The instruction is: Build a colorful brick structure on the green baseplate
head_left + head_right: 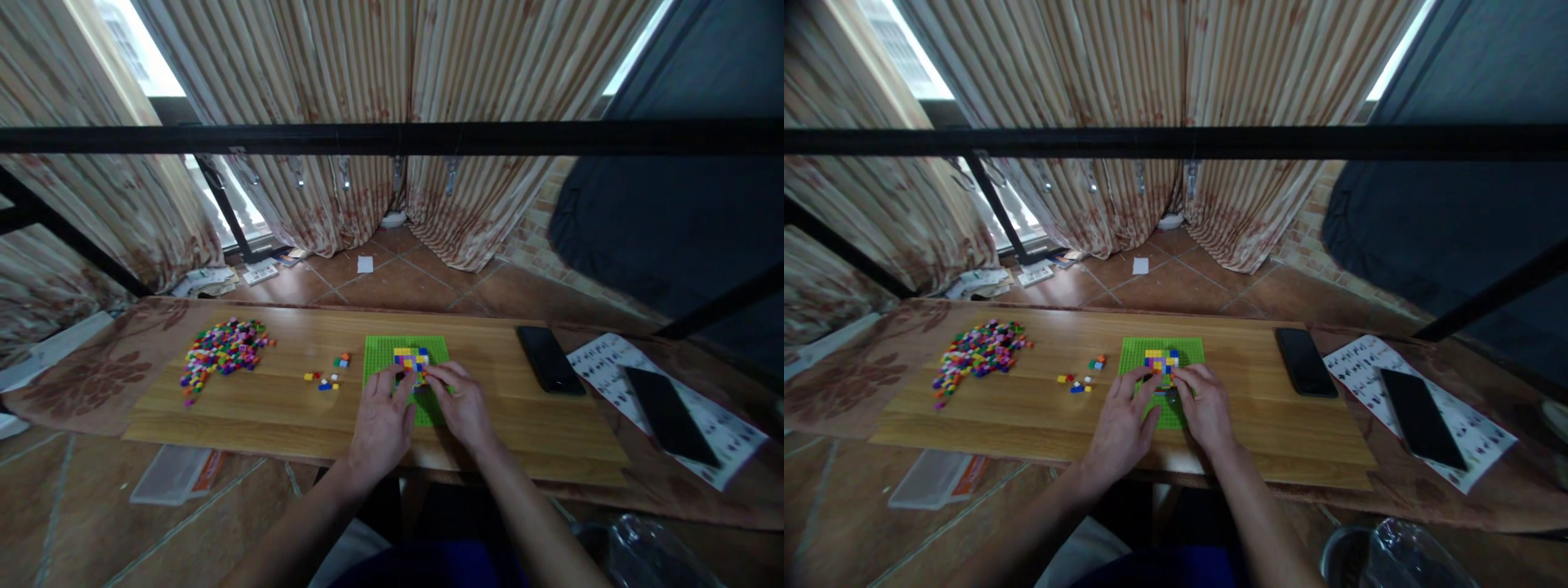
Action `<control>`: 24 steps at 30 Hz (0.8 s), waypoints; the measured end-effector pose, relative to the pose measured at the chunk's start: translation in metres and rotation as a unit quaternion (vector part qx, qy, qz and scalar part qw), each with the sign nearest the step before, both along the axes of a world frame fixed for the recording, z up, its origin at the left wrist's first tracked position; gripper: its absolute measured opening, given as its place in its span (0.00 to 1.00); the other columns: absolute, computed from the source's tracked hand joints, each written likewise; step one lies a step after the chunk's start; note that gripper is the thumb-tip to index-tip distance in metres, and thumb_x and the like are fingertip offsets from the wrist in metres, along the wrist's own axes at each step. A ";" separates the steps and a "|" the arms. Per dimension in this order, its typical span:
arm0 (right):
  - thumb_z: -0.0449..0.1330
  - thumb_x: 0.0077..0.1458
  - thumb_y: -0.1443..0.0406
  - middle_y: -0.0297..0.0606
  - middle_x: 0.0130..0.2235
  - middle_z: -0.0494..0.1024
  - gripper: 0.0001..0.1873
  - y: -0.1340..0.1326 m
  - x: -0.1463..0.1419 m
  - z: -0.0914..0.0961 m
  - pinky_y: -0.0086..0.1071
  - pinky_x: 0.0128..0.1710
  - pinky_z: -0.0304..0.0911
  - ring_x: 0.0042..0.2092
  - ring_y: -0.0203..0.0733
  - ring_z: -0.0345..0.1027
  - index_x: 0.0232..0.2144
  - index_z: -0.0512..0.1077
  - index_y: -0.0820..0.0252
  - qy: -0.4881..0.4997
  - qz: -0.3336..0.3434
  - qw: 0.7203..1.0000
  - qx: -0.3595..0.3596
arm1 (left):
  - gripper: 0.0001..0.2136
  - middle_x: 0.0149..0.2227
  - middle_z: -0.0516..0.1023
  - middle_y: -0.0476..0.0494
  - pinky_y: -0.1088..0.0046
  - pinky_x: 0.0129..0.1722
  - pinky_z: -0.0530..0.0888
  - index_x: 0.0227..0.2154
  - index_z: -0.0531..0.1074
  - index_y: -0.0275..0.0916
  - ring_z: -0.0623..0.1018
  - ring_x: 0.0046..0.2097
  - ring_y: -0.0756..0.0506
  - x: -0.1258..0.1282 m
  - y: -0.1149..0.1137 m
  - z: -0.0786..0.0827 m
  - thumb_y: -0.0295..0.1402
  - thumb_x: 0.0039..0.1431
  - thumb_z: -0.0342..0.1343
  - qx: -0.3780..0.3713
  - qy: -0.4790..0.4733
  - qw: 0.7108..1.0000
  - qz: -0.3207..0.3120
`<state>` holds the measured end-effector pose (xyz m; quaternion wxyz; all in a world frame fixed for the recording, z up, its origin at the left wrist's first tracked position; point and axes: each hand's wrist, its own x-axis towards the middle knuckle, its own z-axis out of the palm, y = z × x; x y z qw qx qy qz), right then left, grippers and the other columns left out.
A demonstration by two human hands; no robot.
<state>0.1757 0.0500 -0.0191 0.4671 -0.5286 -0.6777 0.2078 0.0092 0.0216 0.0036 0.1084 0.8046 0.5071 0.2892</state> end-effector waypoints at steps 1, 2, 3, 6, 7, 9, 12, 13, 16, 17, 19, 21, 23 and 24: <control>0.56 0.60 0.60 0.39 0.38 0.77 0.12 0.000 0.000 -0.001 0.37 0.42 0.67 0.40 0.41 0.71 0.39 0.79 0.53 0.009 0.002 1.000 -0.005 | 0.23 0.57 0.65 0.36 0.55 0.56 0.68 0.57 0.64 0.41 0.66 0.55 0.39 0.001 0.000 -0.001 0.26 0.58 0.52 0.000 0.014 1.000 -0.003; 0.56 0.60 0.60 0.39 0.38 0.78 0.12 0.001 0.000 -0.002 0.37 0.43 0.67 0.40 0.41 0.71 0.39 0.79 0.54 0.021 0.002 1.000 -0.012 | 0.23 0.58 0.64 0.36 0.54 0.56 0.68 0.57 0.64 0.41 0.66 0.55 0.38 0.002 0.000 -0.001 0.26 0.58 0.51 -0.001 0.024 1.000 -0.003; 0.57 0.59 0.59 0.39 0.38 0.78 0.12 0.001 0.000 -0.003 0.37 0.42 0.67 0.39 0.41 0.71 0.39 0.79 0.54 0.035 0.000 0.999 -0.020 | 0.23 0.58 0.64 0.36 0.54 0.55 0.68 0.57 0.64 0.41 0.66 0.55 0.38 0.003 0.000 -0.002 0.26 0.58 0.51 -0.001 0.034 0.999 -0.002; 0.59 0.56 0.58 0.38 0.35 0.78 0.13 0.004 -0.001 -0.008 0.37 0.40 0.67 0.37 0.41 0.71 0.40 0.78 0.55 0.082 -0.023 0.995 -0.053 | 0.25 0.58 0.63 0.36 0.53 0.54 0.68 0.59 0.63 0.44 0.66 0.55 0.37 0.005 0.002 -0.002 0.27 0.58 0.52 0.003 0.070 0.998 0.005; 0.60 0.54 0.57 0.37 0.34 0.78 0.14 0.004 -0.001 -0.010 0.36 0.40 0.67 0.36 0.40 0.71 0.41 0.78 0.56 0.097 -0.032 0.993 -0.064 | 0.25 0.58 0.63 0.36 0.53 0.53 0.68 0.59 0.62 0.45 0.66 0.54 0.37 0.005 0.003 -0.002 0.27 0.58 0.51 0.007 0.086 0.996 0.009; 0.62 0.52 0.57 0.37 0.33 0.77 0.16 0.006 -0.002 -0.012 0.36 0.39 0.67 0.35 0.40 0.70 0.41 0.78 0.58 0.126 -0.042 0.988 -0.085 | 0.25 0.58 0.63 0.36 0.53 0.52 0.68 0.60 0.61 0.46 0.67 0.54 0.37 0.006 0.004 -0.002 0.27 0.59 0.50 0.018 0.120 0.993 0.016; 0.64 0.49 0.56 0.36 0.31 0.77 0.18 0.008 -0.003 -0.013 0.34 0.37 0.67 0.32 0.38 0.69 0.40 0.78 0.60 0.160 -0.039 0.980 -0.113 | 0.26 0.58 0.64 0.35 0.53 0.52 0.67 0.61 0.61 0.46 0.67 0.53 0.36 0.008 0.005 -0.002 0.26 0.59 0.48 0.034 0.165 0.985 0.021; 0.64 0.48 0.56 0.35 0.30 0.76 0.18 0.009 -0.003 -0.012 0.34 0.36 0.66 0.32 0.38 0.69 0.39 0.78 0.60 0.168 -0.038 0.978 -0.120 | 0.26 0.58 0.64 0.35 0.52 0.52 0.67 0.61 0.62 0.46 0.67 0.53 0.36 0.009 0.005 -0.002 0.26 0.59 0.48 0.038 0.177 0.983 0.024; 0.66 0.44 0.54 0.35 0.29 0.77 0.20 0.009 -0.002 -0.009 0.34 0.34 0.66 0.30 0.38 0.68 0.37 0.78 0.61 0.201 -0.039 0.968 -0.142 | 0.26 0.58 0.65 0.35 0.51 0.52 0.67 0.61 0.61 0.46 0.68 0.53 0.36 0.011 0.004 -0.004 0.24 0.60 0.47 0.046 0.206 0.977 0.036; 0.67 0.43 0.53 0.36 0.29 0.77 0.21 0.009 -0.002 -0.007 0.34 0.34 0.66 0.30 0.38 0.69 0.37 0.78 0.61 0.217 -0.042 0.963 -0.152 | 0.26 0.58 0.65 0.35 0.51 0.52 0.67 0.61 0.61 0.46 0.68 0.53 0.36 0.011 0.003 -0.004 0.24 0.61 0.46 0.047 0.214 0.975 0.039; 0.67 0.42 0.52 0.37 0.30 0.79 0.23 0.009 -0.003 -0.005 0.34 0.34 0.66 0.32 0.39 0.70 0.37 0.78 0.61 0.250 -0.048 0.951 -0.178 | 0.25 0.58 0.66 0.34 0.50 0.52 0.67 0.61 0.61 0.46 0.68 0.54 0.35 0.012 0.003 -0.005 0.24 0.61 0.45 0.050 0.226 0.972 0.038; 0.66 0.42 0.51 0.39 0.33 0.80 0.24 0.008 -0.003 -0.004 0.34 0.33 0.66 0.33 0.40 0.71 0.37 0.78 0.61 0.273 -0.054 0.939 -0.203 | 0.25 0.58 0.65 0.35 0.50 0.52 0.68 0.61 0.61 0.46 0.68 0.55 0.35 0.012 0.003 -0.006 0.23 0.61 0.45 0.053 0.234 0.970 0.037; 0.66 0.42 0.50 0.41 0.34 0.81 0.24 0.008 -0.005 -0.005 0.33 0.31 0.66 0.33 0.40 0.71 0.37 0.78 0.61 0.286 -0.061 0.930 -0.222 | 0.26 0.59 0.65 0.35 0.50 0.52 0.68 0.61 0.61 0.47 0.68 0.55 0.36 0.012 0.003 -0.007 0.23 0.61 0.46 0.054 0.237 0.969 0.039; 0.66 0.42 0.50 0.41 0.35 0.81 0.24 0.008 -0.006 -0.005 0.32 0.30 0.65 0.33 0.40 0.72 0.37 0.78 0.61 0.292 -0.064 0.927 -0.228 | 0.26 0.58 0.66 0.36 0.50 0.52 0.68 0.61 0.61 0.47 0.68 0.55 0.36 0.011 0.004 -0.008 0.23 0.61 0.46 0.055 0.239 0.969 0.041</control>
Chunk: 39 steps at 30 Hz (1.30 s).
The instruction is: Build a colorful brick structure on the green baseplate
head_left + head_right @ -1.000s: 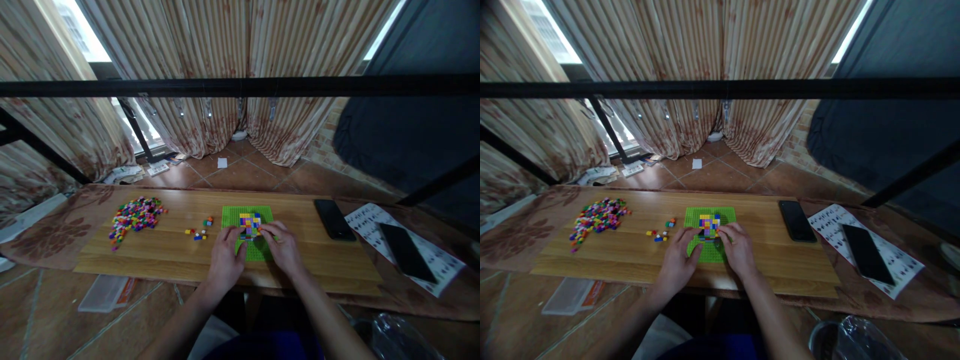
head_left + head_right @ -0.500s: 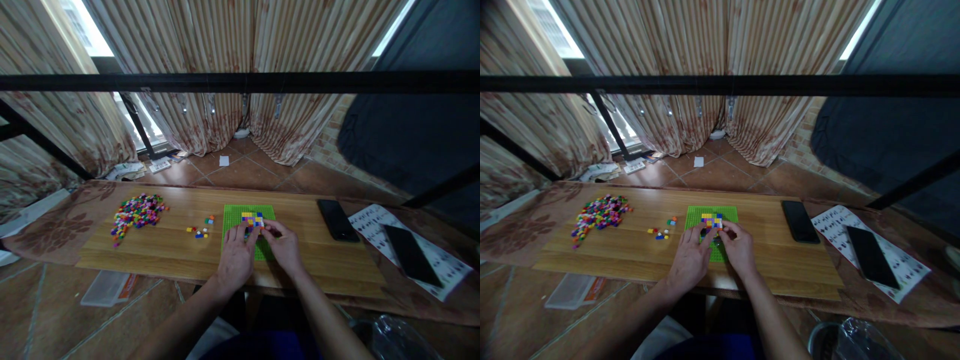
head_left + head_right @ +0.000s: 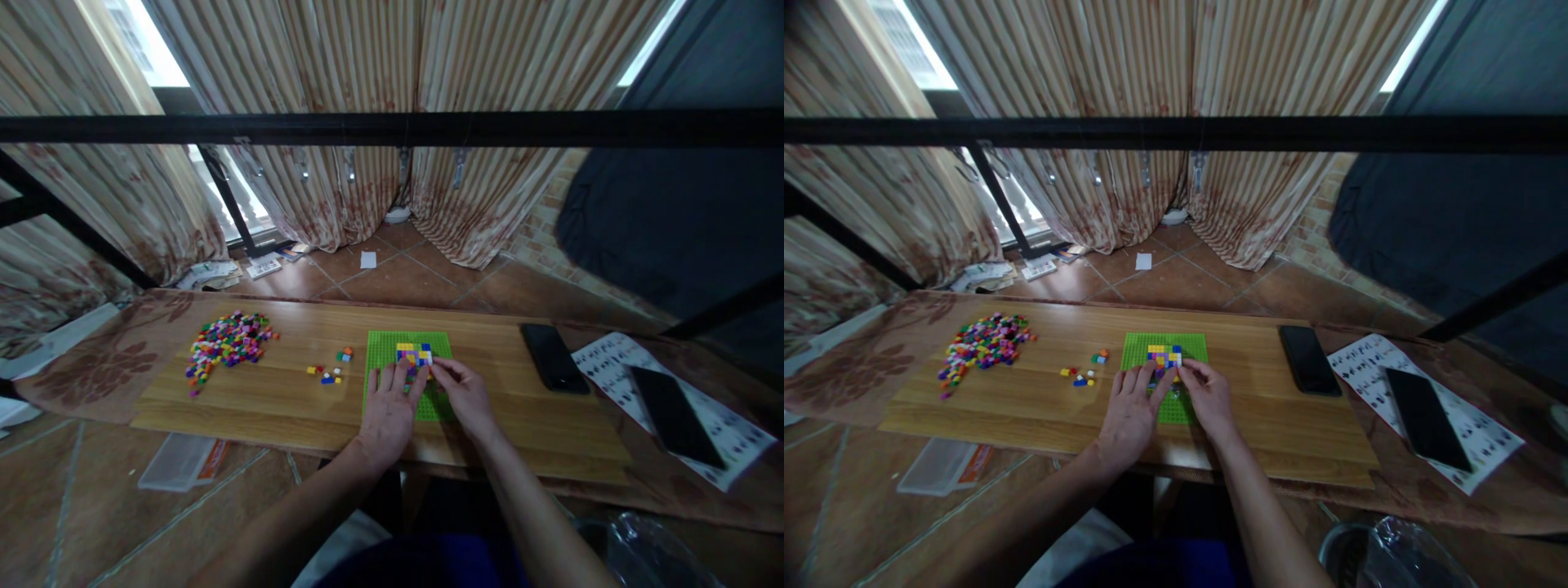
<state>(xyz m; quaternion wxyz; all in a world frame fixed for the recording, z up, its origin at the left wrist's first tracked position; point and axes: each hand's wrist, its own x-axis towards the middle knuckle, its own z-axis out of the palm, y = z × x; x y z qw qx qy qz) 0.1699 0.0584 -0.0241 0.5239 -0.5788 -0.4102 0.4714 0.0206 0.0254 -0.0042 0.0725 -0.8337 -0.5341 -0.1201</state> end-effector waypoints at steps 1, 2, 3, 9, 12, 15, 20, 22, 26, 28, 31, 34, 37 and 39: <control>0.66 0.41 0.50 0.41 0.35 0.81 0.25 0.000 -0.001 -0.001 0.32 0.29 0.65 0.33 0.40 0.72 0.37 0.79 0.61 0.008 -0.004 1.000 -0.006 | 0.26 0.58 0.66 0.36 0.50 0.53 0.68 0.61 0.61 0.48 0.68 0.55 0.36 0.000 0.000 0.000 0.23 0.61 0.46 0.001 0.002 1.000 0.002; 0.67 0.40 0.51 0.41 0.34 0.81 0.25 0.000 -0.002 -0.001 0.31 0.29 0.65 0.33 0.40 0.72 0.37 0.79 0.61 0.019 -0.010 1.000 -0.012 | 0.25 0.58 0.66 0.36 0.50 0.52 0.68 0.61 0.61 0.48 0.68 0.55 0.36 0.000 0.001 -0.001 0.23 0.61 0.46 0.002 0.003 1.000 0.002; 0.68 0.39 0.51 0.41 0.34 0.81 0.24 0.001 -0.003 -0.001 0.31 0.28 0.65 0.32 0.40 0.72 0.37 0.79 0.61 0.030 -0.017 0.999 -0.018 | 0.25 0.58 0.66 0.36 0.50 0.52 0.68 0.61 0.61 0.48 0.69 0.54 0.36 0.000 0.001 -0.001 0.24 0.62 0.46 0.001 0.004 1.000 0.002; 0.70 0.33 0.54 0.38 0.28 0.81 0.22 0.004 -0.010 0.001 0.30 0.26 0.65 0.26 0.36 0.69 0.31 0.80 0.61 0.075 -0.056 0.995 -0.036 | 0.25 0.59 0.65 0.36 0.52 0.51 0.70 0.62 0.60 0.48 0.70 0.53 0.37 0.001 0.002 -0.002 0.24 0.62 0.46 -0.006 0.023 1.000 0.014; 0.71 0.31 0.55 0.38 0.27 0.80 0.21 0.006 -0.011 0.002 0.30 0.25 0.64 0.24 0.36 0.68 0.29 0.80 0.61 0.084 -0.064 0.994 -0.039 | 0.25 0.60 0.66 0.36 0.54 0.51 0.70 0.62 0.60 0.48 0.70 0.53 0.38 0.002 0.002 -0.002 0.24 0.62 0.45 -0.007 0.040 0.999 0.017; 0.72 0.30 0.55 0.37 0.27 0.80 0.20 0.007 -0.012 0.001 0.31 0.25 0.65 0.25 0.36 0.69 0.28 0.80 0.60 0.089 -0.068 0.993 -0.037 | 0.26 0.60 0.65 0.35 0.53 0.51 0.70 0.62 0.60 0.47 0.71 0.52 0.38 0.004 0.002 -0.002 0.24 0.62 0.45 -0.010 0.040 0.999 0.012; 0.72 0.29 0.53 0.37 0.27 0.80 0.23 0.005 -0.013 0.003 0.31 0.26 0.65 0.25 0.36 0.68 0.29 0.79 0.61 0.096 -0.072 0.992 -0.033 | 0.28 0.61 0.65 0.35 0.52 0.53 0.68 0.63 0.58 0.45 0.70 0.53 0.37 0.002 -0.002 0.006 0.23 0.60 0.46 -0.028 -0.005 1.000 0.010; 0.71 0.32 0.51 0.36 0.27 0.79 0.24 -0.001 -0.011 0.003 0.29 0.24 0.63 0.24 0.34 0.66 0.30 0.78 0.61 0.093 -0.086 0.991 -0.032 | 0.31 0.61 0.64 0.36 0.53 0.54 0.67 0.64 0.54 0.44 0.70 0.54 0.38 -0.005 -0.004 0.009 0.22 0.58 0.48 -0.025 -0.047 0.998 0.012; 0.69 0.37 0.49 0.37 0.29 0.79 0.24 -0.021 0.003 -0.004 0.28 0.25 0.62 0.25 0.33 0.66 0.31 0.78 0.61 0.077 -0.122 0.989 -0.018 | 0.31 0.59 0.67 0.36 0.57 0.55 0.67 0.63 0.56 0.38 0.69 0.55 0.39 -0.041 0.008 0.008 0.20 0.55 0.47 -0.006 -0.141 0.986 0.090; 0.69 0.37 0.49 0.38 0.31 0.79 0.24 -0.033 0.010 -0.010 0.28 0.27 0.63 0.27 0.34 0.67 0.32 0.78 0.61 0.063 -0.130 0.989 -0.018 | 0.27 0.56 0.70 0.34 0.61 0.55 0.67 0.60 0.60 0.33 0.70 0.54 0.39 -0.066 0.021 0.004 0.20 0.55 0.48 -0.006 -0.175 0.974 0.147; 0.69 0.37 0.50 0.38 0.32 0.80 0.23 -0.047 0.016 -0.018 0.29 0.29 0.64 0.30 0.36 0.68 0.33 0.79 0.60 0.043 -0.129 0.990 -0.025 | 0.22 0.51 0.74 0.35 0.63 0.55 0.68 0.55 0.66 0.32 0.71 0.52 0.40 -0.095 0.041 0.000 0.23 0.56 0.49 -0.025 -0.183 0.965 0.187; 0.68 0.38 0.50 0.39 0.32 0.80 0.23 -0.057 0.015 -0.021 0.30 0.31 0.65 0.31 0.37 0.69 0.33 0.79 0.60 0.026 -0.120 0.992 -0.032 | 0.17 0.49 0.75 0.38 0.64 0.53 0.67 0.51 0.70 0.34 0.72 0.51 0.41 -0.105 0.055 0.000 0.28 0.59 0.50 -0.058 -0.147 0.970 0.187; 0.68 0.40 0.50 0.39 0.32 0.80 0.22 -0.063 0.012 -0.021 0.31 0.31 0.65 0.32 0.38 0.70 0.34 0.79 0.60 0.009 -0.103 0.994 -0.040 | 0.14 0.47 0.76 0.38 0.64 0.50 0.67 0.47 0.73 0.37 0.72 0.50 0.40 -0.099 0.065 0.001 0.32 0.61 0.49 -0.087 -0.103 0.971 0.198; 0.67 0.41 0.51 0.40 0.32 0.80 0.22 -0.066 0.012 -0.022 0.31 0.32 0.65 0.32 0.39 0.70 0.35 0.79 0.60 -0.007 -0.091 0.995 -0.044 | 0.14 0.46 0.76 0.37 0.63 0.49 0.66 0.45 0.74 0.37 0.72 0.50 0.39 -0.092 0.070 0.000 0.34 0.61 0.49 -0.099 -0.076 0.969 0.213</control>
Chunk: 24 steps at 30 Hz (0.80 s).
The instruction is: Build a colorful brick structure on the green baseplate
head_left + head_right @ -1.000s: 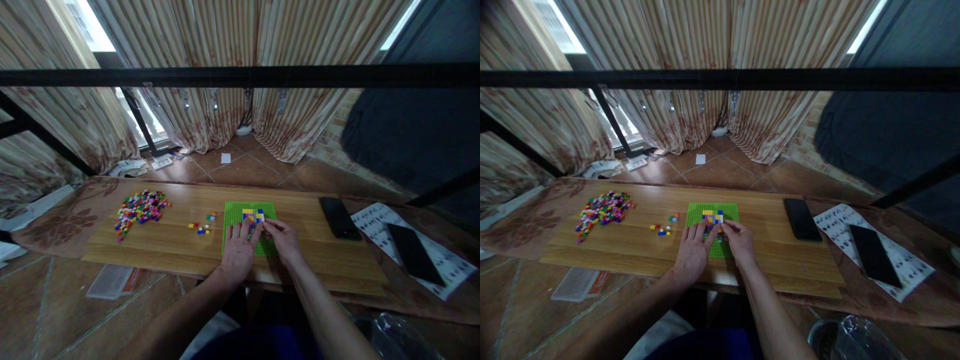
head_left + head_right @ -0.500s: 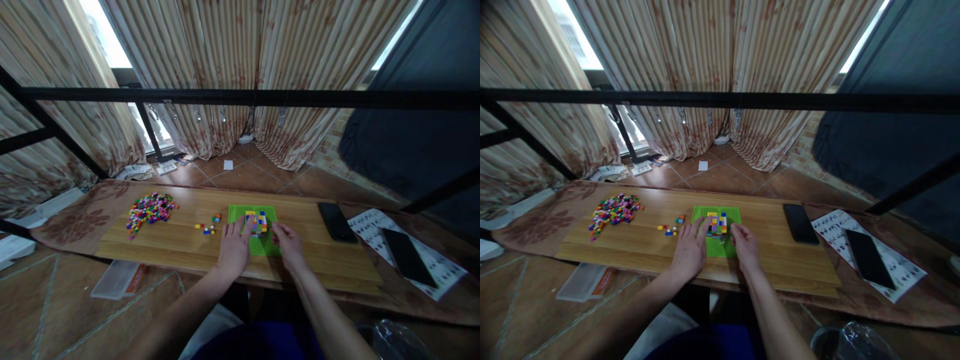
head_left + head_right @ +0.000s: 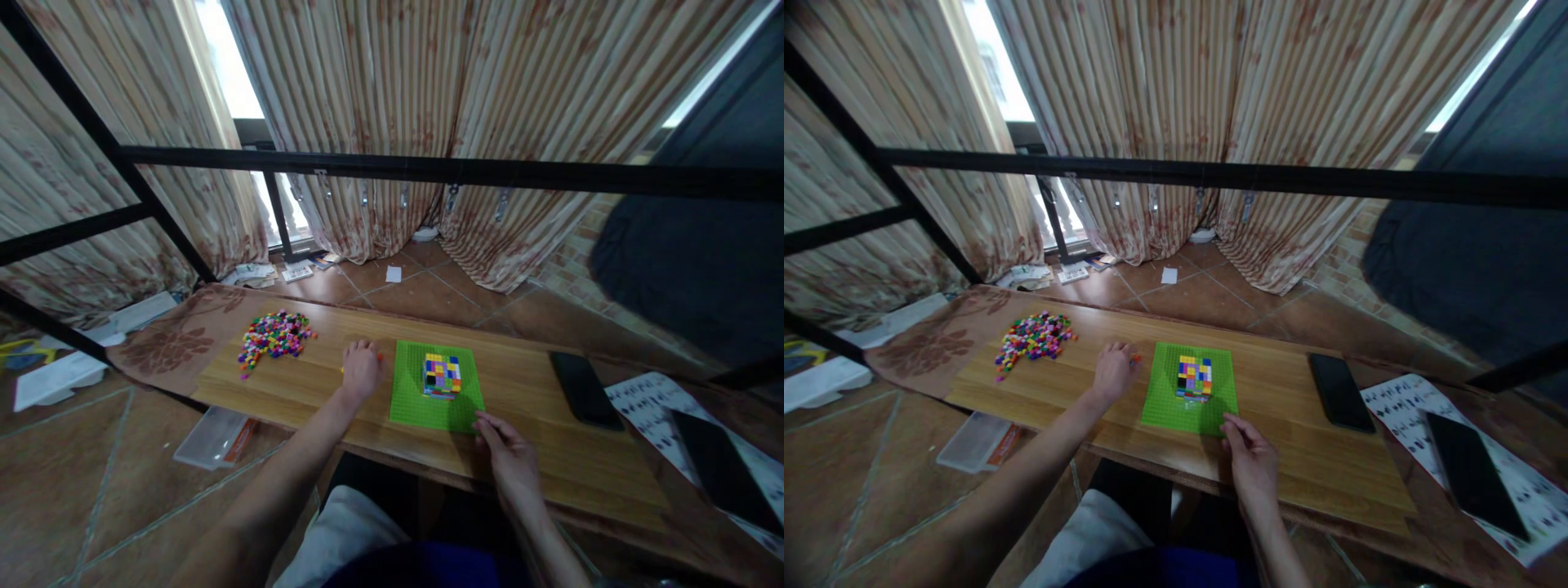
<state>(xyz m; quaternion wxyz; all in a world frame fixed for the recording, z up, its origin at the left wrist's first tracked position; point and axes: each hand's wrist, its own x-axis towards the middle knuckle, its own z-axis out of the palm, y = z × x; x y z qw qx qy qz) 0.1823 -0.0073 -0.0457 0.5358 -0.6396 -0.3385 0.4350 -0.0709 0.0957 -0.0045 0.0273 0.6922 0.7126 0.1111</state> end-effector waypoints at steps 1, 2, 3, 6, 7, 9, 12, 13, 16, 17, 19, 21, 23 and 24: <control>0.66 0.42 0.51 0.40 0.32 0.81 0.22 -0.001 0.001 -0.001 0.31 0.32 0.65 0.32 0.39 0.70 0.35 0.79 0.60 -0.008 0.004 1.000 -0.001 | 0.14 0.46 0.76 0.36 0.62 0.48 0.66 0.44 0.74 0.36 0.71 0.50 0.38 0.003 0.002 -0.001 0.35 0.61 0.49 -0.007 0.010 1.000 0.004; 0.66 0.42 0.51 0.40 0.32 0.81 0.22 -0.002 0.001 -0.001 0.32 0.32 0.65 0.32 0.39 0.70 0.35 0.79 0.60 -0.014 0.005 1.000 -0.002 | 0.14 0.45 0.76 0.35 0.61 0.48 0.65 0.44 0.74 0.35 0.71 0.50 0.38 0.006 0.005 -0.003 0.36 0.61 0.49 -0.012 0.019 1.000 0.006; 0.66 0.43 0.51 0.40 0.32 0.81 0.21 -0.003 0.002 -0.002 0.32 0.33 0.65 0.31 0.39 0.70 0.36 0.79 0.60 -0.019 0.006 1.000 -0.003 | 0.14 0.45 0.76 0.34 0.60 0.48 0.65 0.43 0.74 0.35 0.71 0.50 0.37 0.008 0.007 -0.005 0.36 0.61 0.49 -0.017 0.026 1.000 0.006; 0.66 0.43 0.51 0.40 0.32 0.81 0.21 -0.007 0.003 -0.003 0.33 0.33 0.65 0.31 0.39 0.70 0.35 0.79 0.60 -0.023 0.003 1.000 -0.009 | 0.14 0.43 0.76 0.33 0.58 0.47 0.65 0.42 0.75 0.34 0.72 0.49 0.36 0.010 0.012 -0.010 0.33 0.61 0.47 -0.018 0.038 0.999 -0.010; 0.66 0.42 0.51 0.40 0.32 0.81 0.21 -0.008 0.003 -0.003 0.32 0.32 0.64 0.30 0.39 0.70 0.35 0.79 0.60 -0.024 0.004 1.000 -0.011 | 0.14 0.43 0.76 0.32 0.58 0.47 0.65 0.41 0.75 0.34 0.72 0.49 0.36 0.010 0.013 -0.011 0.32 0.61 0.46 -0.018 0.039 0.999 -0.016; 0.66 0.42 0.51 0.39 0.31 0.80 0.21 -0.009 0.001 -0.002 0.32 0.30 0.63 0.29 0.38 0.69 0.35 0.79 0.60 -0.024 0.007 1.000 -0.013 | 0.13 0.42 0.77 0.33 0.58 0.48 0.64 0.40 0.75 0.34 0.73 0.48 0.37 0.008 0.015 -0.011 0.30 0.61 0.46 -0.013 0.034 0.999 -0.025; 0.65 0.42 0.51 0.39 0.30 0.80 0.21 -0.010 -0.002 0.001 0.32 0.29 0.63 0.27 0.38 0.68 0.34 0.79 0.60 -0.021 0.007 1.000 -0.007 | 0.11 0.40 0.77 0.35 0.59 0.49 0.65 0.38 0.75 0.35 0.74 0.46 0.39 0.005 0.010 -0.007 0.29 0.61 0.47 0.017 -0.006 0.999 -0.032; 0.65 0.42 0.51 0.39 0.29 0.80 0.21 -0.010 -0.003 0.002 0.32 0.29 0.63 0.27 0.38 0.68 0.34 0.79 0.60 -0.022 0.005 1.000 -0.004 | 0.11 0.40 0.77 0.36 0.60 0.50 0.65 0.38 0.75 0.36 0.75 0.46 0.40 0.005 0.005 -0.005 0.29 0.60 0.47 0.035 -0.040 0.998 -0.036; 0.64 0.44 0.51 0.40 0.31 0.80 0.20 -0.011 -0.011 0.007 0.35 0.33 0.66 0.29 0.41 0.70 0.34 0.79 0.59 -0.045 0.019 0.999 0.005 | 0.10 0.39 0.77 0.41 0.66 0.47 0.69 0.39 0.74 0.38 0.76 0.42 0.44 0.016 -0.021 -0.003 0.28 0.59 0.49 0.077 -0.237 0.968 -0.038; 0.64 0.45 0.51 0.40 0.32 0.81 0.19 -0.012 -0.015 0.009 0.36 0.35 0.66 0.31 0.42 0.71 0.34 0.79 0.59 -0.056 0.032 0.998 0.014 | 0.10 0.39 0.77 0.42 0.68 0.44 0.71 0.39 0.74 0.38 0.76 0.40 0.46 0.023 -0.033 -0.004 0.28 0.58 0.51 0.076 -0.331 0.940 -0.027; 0.63 0.48 0.53 0.40 0.34 0.81 0.16 -0.014 -0.024 0.015 0.37 0.39 0.67 0.35 0.43 0.72 0.34 0.79 0.57 -0.079 0.067 0.994 0.039 | 0.09 0.37 0.78 0.44 0.70 0.41 0.72 0.38 0.75 0.38 0.76 0.37 0.47 0.041 -0.060 -0.009 0.29 0.54 0.55 0.025 -0.505 0.863 -0.008; 0.63 0.49 0.55 0.39 0.36 0.80 0.14 -0.018 -0.033 0.020 0.37 0.42 0.67 0.38 0.44 0.73 0.36 0.79 0.56 -0.104 0.112 0.986 0.068 | 0.07 0.33 0.78 0.45 0.71 0.40 0.72 0.33 0.76 0.37 0.77 0.36 0.47 0.060 -0.086 -0.015 0.29 0.48 0.60 -0.047 -0.618 0.785 0.006; 0.61 0.52 0.58 0.38 0.37 0.79 0.13 -0.023 -0.039 0.025 0.36 0.43 0.67 0.40 0.43 0.73 0.38 0.78 0.55 -0.133 0.162 0.973 0.093 | 0.08 0.32 0.79 0.45 0.71 0.41 0.72 0.30 0.77 0.36 0.77 0.36 0.47 0.073 -0.106 -0.020 0.29 0.43 0.63 -0.104 -0.700 0.706 0.028; 0.60 0.53 0.59 0.38 0.38 0.79 0.12 -0.025 -0.041 0.027 0.35 0.43 0.67 0.41 0.43 0.73 0.39 0.78 0.54 -0.147 0.183 0.966 0.103 | 0.09 0.32 0.80 0.45 0.71 0.41 0.72 0.30 0.77 0.36 0.77 0.36 0.47 0.078 -0.113 -0.022 0.29 0.41 0.64 -0.121 -0.730 0.671 0.043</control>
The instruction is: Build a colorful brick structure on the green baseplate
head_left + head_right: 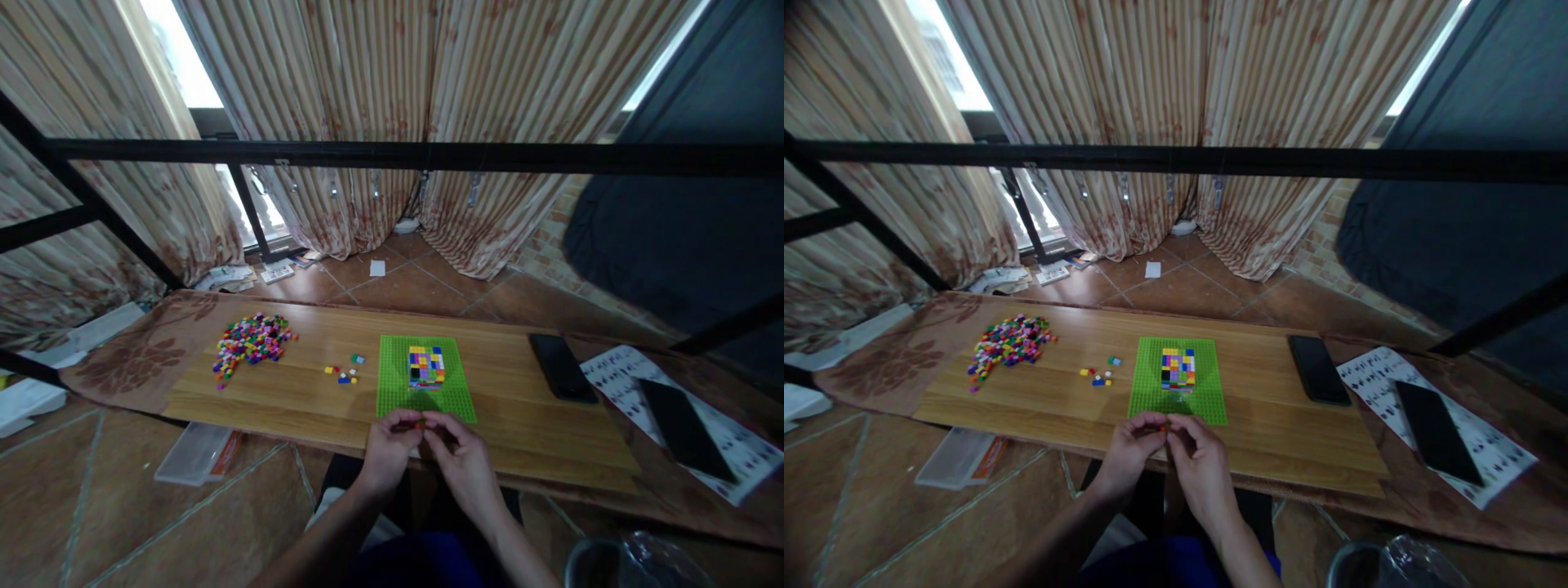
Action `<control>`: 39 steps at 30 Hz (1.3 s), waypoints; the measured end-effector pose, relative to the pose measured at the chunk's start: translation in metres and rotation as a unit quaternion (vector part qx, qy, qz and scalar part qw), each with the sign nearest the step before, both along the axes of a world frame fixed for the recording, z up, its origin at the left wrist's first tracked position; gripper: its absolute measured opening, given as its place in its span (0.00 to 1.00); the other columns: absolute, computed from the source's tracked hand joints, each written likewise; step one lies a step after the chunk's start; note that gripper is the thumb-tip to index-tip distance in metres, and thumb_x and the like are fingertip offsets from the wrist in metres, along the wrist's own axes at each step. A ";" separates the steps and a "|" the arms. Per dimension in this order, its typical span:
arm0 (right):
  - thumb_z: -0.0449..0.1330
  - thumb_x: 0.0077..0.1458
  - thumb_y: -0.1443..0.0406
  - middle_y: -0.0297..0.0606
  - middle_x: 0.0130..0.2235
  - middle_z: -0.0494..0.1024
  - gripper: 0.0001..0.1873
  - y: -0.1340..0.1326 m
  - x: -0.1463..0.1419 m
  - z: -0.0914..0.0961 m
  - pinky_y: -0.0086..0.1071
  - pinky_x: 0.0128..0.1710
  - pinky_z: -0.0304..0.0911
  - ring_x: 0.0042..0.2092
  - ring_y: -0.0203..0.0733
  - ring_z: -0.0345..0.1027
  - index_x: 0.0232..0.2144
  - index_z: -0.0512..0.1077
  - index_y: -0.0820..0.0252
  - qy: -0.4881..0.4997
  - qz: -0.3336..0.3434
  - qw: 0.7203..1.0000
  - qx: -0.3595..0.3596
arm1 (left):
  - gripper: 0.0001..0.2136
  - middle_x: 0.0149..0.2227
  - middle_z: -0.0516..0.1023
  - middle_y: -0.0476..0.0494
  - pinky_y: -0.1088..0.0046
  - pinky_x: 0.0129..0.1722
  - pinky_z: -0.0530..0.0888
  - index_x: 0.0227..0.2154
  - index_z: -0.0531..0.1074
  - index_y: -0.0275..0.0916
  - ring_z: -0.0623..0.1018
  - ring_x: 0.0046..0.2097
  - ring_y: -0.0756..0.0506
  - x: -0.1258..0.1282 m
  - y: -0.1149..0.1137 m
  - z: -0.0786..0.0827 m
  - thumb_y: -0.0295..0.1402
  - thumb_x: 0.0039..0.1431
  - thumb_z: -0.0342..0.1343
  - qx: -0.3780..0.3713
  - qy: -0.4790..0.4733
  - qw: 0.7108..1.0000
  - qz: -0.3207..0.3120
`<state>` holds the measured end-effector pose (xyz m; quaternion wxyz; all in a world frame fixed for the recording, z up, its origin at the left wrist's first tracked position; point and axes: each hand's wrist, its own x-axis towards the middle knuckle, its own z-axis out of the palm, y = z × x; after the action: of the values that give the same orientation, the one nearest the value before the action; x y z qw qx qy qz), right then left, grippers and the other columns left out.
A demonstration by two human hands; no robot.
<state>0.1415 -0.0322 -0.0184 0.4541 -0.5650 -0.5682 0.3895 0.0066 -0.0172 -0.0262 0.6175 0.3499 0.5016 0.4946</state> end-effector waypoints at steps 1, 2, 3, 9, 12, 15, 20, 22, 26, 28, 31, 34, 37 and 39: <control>0.60 0.54 0.60 0.38 0.39 0.79 0.12 -0.002 0.000 0.002 0.35 0.43 0.67 0.41 0.43 0.73 0.40 0.78 0.53 -0.014 0.017 1.000 0.008 | 0.11 0.31 0.80 0.44 0.71 0.40 0.72 0.30 0.77 0.35 0.77 0.34 0.47 0.002 -0.004 -0.001 0.29 0.39 0.65 -0.027 -0.040 0.999 0.005; 0.59 0.54 0.61 0.38 0.39 0.79 0.12 -0.004 0.000 0.003 0.34 0.44 0.67 0.42 0.42 0.73 0.40 0.77 0.53 -0.026 0.030 0.999 0.014 | 0.12 0.31 0.80 0.44 0.71 0.39 0.72 0.30 0.76 0.35 0.77 0.33 0.48 0.003 -0.007 -0.001 0.29 0.37 0.66 -0.052 -0.075 0.996 0.010; 0.59 0.55 0.61 0.37 0.39 0.78 0.11 -0.006 0.001 0.003 0.34 0.44 0.67 0.42 0.42 0.73 0.40 0.77 0.53 -0.038 0.039 0.998 0.017 | 0.14 0.30 0.80 0.44 0.71 0.38 0.72 0.30 0.76 0.34 0.77 0.32 0.48 0.004 -0.008 0.000 0.29 0.36 0.67 -0.075 -0.103 0.992 0.012; 0.60 0.56 0.62 0.37 0.38 0.78 0.07 -0.010 0.007 0.003 0.34 0.43 0.66 0.41 0.42 0.72 0.37 0.77 0.53 -0.097 0.056 0.993 0.042 | 0.19 0.27 0.79 0.44 0.72 0.33 0.71 0.32 0.75 0.32 0.77 0.29 0.48 0.006 -0.009 0.007 0.31 0.33 0.70 -0.133 -0.174 0.976 0.009; 0.59 0.57 0.61 0.36 0.37 0.77 0.07 -0.010 0.008 0.001 0.34 0.42 0.66 0.40 0.42 0.72 0.35 0.77 0.53 -0.113 0.052 0.991 0.050 | 0.18 0.27 0.78 0.44 0.73 0.34 0.70 0.31 0.75 0.32 0.77 0.30 0.49 0.009 -0.010 0.009 0.30 0.33 0.71 -0.143 -0.188 0.972 0.013; 0.57 0.59 0.60 0.36 0.37 0.78 0.09 -0.008 0.011 -0.001 0.33 0.42 0.66 0.40 0.42 0.72 0.36 0.77 0.52 -0.108 0.057 0.991 0.051 | 0.18 0.28 0.78 0.44 0.72 0.36 0.70 0.31 0.76 0.32 0.77 0.31 0.49 0.009 -0.009 0.012 0.31 0.33 0.71 -0.139 -0.180 0.974 0.004; 0.57 0.59 0.56 0.39 0.39 0.78 0.12 0.011 0.020 -0.003 0.36 0.44 0.66 0.41 0.42 0.72 0.37 0.78 0.54 -0.091 -0.006 0.994 0.064 | 0.14 0.31 0.78 0.46 0.71 0.43 0.71 0.31 0.77 0.35 0.76 0.35 0.49 0.003 -0.001 0.011 0.33 0.39 0.69 -0.089 -0.100 0.991 0.020; 0.57 0.59 0.55 0.40 0.39 0.78 0.14 0.025 0.023 -0.003 0.37 0.44 0.66 0.42 0.43 0.72 0.37 0.78 0.55 -0.090 -0.051 0.991 0.086 | 0.11 0.32 0.78 0.46 0.71 0.44 0.71 0.32 0.77 0.36 0.76 0.36 0.49 0.000 0.004 0.008 0.33 0.43 0.66 -0.037 -0.024 0.999 0.026; 0.55 0.59 0.55 0.41 0.39 0.78 0.16 0.050 0.025 -0.005 0.37 0.43 0.67 0.41 0.43 0.71 0.38 0.78 0.57 -0.095 -0.102 0.982 0.125 | 0.12 0.36 0.77 0.45 0.71 0.42 0.72 0.40 0.76 0.38 0.76 0.37 0.48 -0.003 0.011 0.006 0.32 0.51 0.58 0.082 0.135 0.987 0.006; 0.54 0.60 0.56 0.41 0.39 0.78 0.16 0.057 0.023 -0.006 0.37 0.43 0.67 0.41 0.42 0.71 0.39 0.78 0.57 -0.106 -0.105 0.979 0.138 | 0.16 0.40 0.76 0.44 0.71 0.40 0.73 0.46 0.73 0.39 0.75 0.37 0.48 -0.004 0.012 0.009 0.30 0.54 0.55 0.131 0.212 0.968 -0.023; 0.53 0.61 0.57 0.42 0.39 0.78 0.17 0.061 0.020 -0.010 0.37 0.44 0.67 0.41 0.42 0.71 0.41 0.78 0.57 -0.126 -0.100 0.975 0.154 | 0.21 0.43 0.75 0.44 0.70 0.39 0.74 0.55 0.68 0.44 0.75 0.38 0.48 -0.001 0.013 0.016 0.29 0.57 0.52 0.187 0.314 0.927 -0.083; 0.52 0.62 0.58 0.43 0.40 0.78 0.17 0.062 0.019 -0.012 0.38 0.46 0.67 0.43 0.43 0.72 0.42 0.78 0.58 -0.143 -0.106 0.971 0.160 | 0.27 0.47 0.74 0.42 0.65 0.45 0.75 0.61 0.60 0.46 0.75 0.44 0.45 0.006 0.015 0.019 0.28 0.58 0.50 0.228 0.400 0.877 -0.135; 0.52 0.62 0.58 0.43 0.41 0.78 0.17 0.063 0.018 -0.013 0.40 0.48 0.67 0.43 0.43 0.72 0.43 0.78 0.57 -0.150 -0.111 0.969 0.159 | 0.30 0.53 0.72 0.40 0.61 0.52 0.72 0.64 0.55 0.45 0.73 0.50 0.42 0.014 0.020 0.020 0.28 0.58 0.50 0.262 0.474 0.823 -0.168; 0.52 0.62 0.58 0.44 0.42 0.78 0.18 0.063 0.018 -0.014 0.41 0.48 0.67 0.44 0.44 0.72 0.43 0.78 0.57 -0.149 -0.107 0.970 0.159 | 0.30 0.53 0.71 0.38 0.60 0.53 0.71 0.64 0.53 0.43 0.73 0.52 0.40 0.020 0.023 0.021 0.29 0.58 0.50 0.279 0.516 0.789 -0.183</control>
<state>0.1595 0.0310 -0.0319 0.4871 -0.5948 -0.6206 0.1544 0.0268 0.0062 -0.0055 0.2214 0.7953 0.5124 0.2365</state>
